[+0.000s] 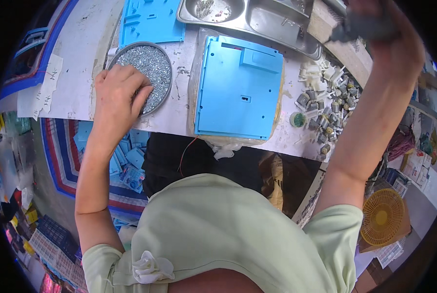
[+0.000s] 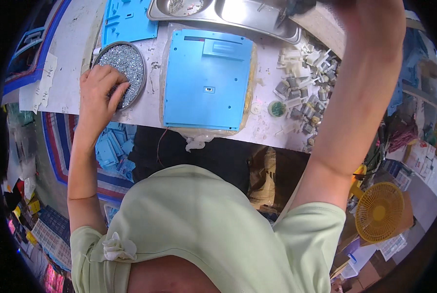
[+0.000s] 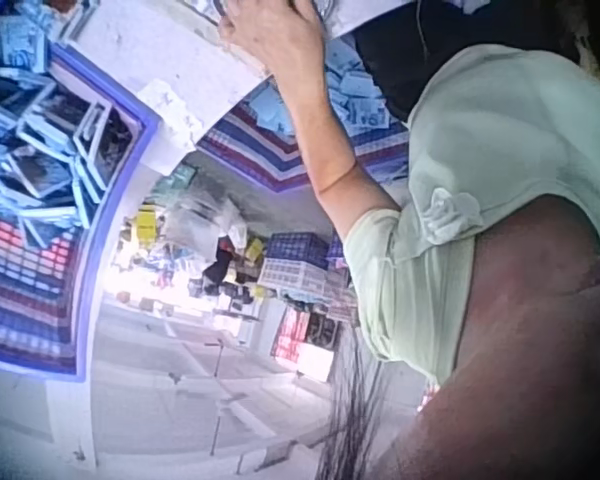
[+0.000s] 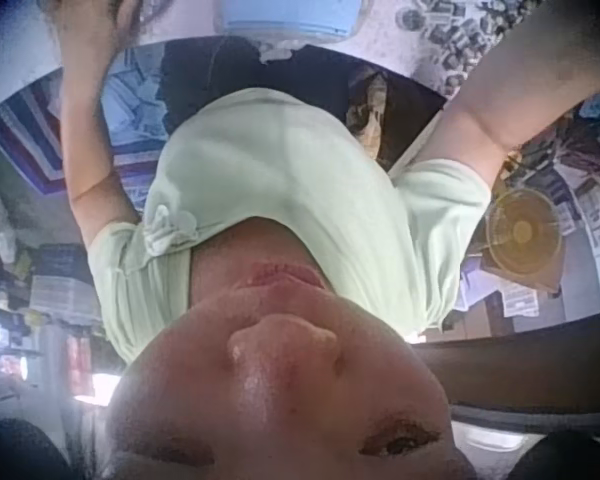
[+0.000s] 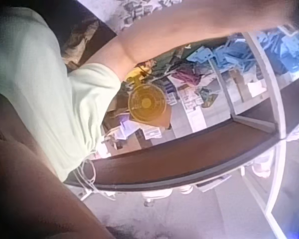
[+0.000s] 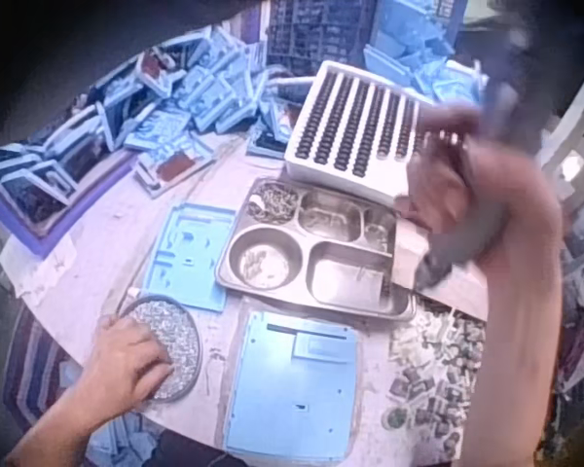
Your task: Assemble internal components of a plastic device casing, including soldering and screw installation.
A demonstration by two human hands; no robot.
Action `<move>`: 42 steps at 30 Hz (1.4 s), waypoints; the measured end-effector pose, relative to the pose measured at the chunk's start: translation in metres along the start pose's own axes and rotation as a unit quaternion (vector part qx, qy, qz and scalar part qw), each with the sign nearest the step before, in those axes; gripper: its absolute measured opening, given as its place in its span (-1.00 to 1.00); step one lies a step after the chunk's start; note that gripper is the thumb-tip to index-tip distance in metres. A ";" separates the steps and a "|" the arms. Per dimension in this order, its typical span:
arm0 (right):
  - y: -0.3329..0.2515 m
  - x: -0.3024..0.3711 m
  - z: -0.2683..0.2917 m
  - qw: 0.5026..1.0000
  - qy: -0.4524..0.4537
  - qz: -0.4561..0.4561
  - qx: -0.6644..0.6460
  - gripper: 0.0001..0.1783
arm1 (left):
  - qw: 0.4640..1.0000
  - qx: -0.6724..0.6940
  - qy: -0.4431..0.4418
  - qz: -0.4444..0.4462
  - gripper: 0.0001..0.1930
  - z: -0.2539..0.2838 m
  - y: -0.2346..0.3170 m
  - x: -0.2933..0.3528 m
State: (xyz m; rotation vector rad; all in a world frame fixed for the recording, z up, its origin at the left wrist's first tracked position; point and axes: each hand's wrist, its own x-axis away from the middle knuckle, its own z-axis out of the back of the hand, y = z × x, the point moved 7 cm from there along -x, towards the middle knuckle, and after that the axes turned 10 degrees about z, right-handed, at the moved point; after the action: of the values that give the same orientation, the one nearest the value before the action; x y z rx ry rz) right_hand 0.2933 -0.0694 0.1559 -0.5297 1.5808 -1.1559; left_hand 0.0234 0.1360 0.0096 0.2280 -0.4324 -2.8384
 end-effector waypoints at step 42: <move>-0.028 0.096 -0.109 0.989 0.110 0.056 -0.086 -0.70 | 0.957 0.212 0.032 -0.196 -0.82 0.005 0.132 0.000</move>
State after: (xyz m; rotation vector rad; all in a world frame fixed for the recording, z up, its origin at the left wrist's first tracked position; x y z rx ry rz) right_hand 0.1544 -0.1140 0.1307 -0.4301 1.8879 -1.0262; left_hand 0.0531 0.0163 0.0558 0.5391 -1.0933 -3.0663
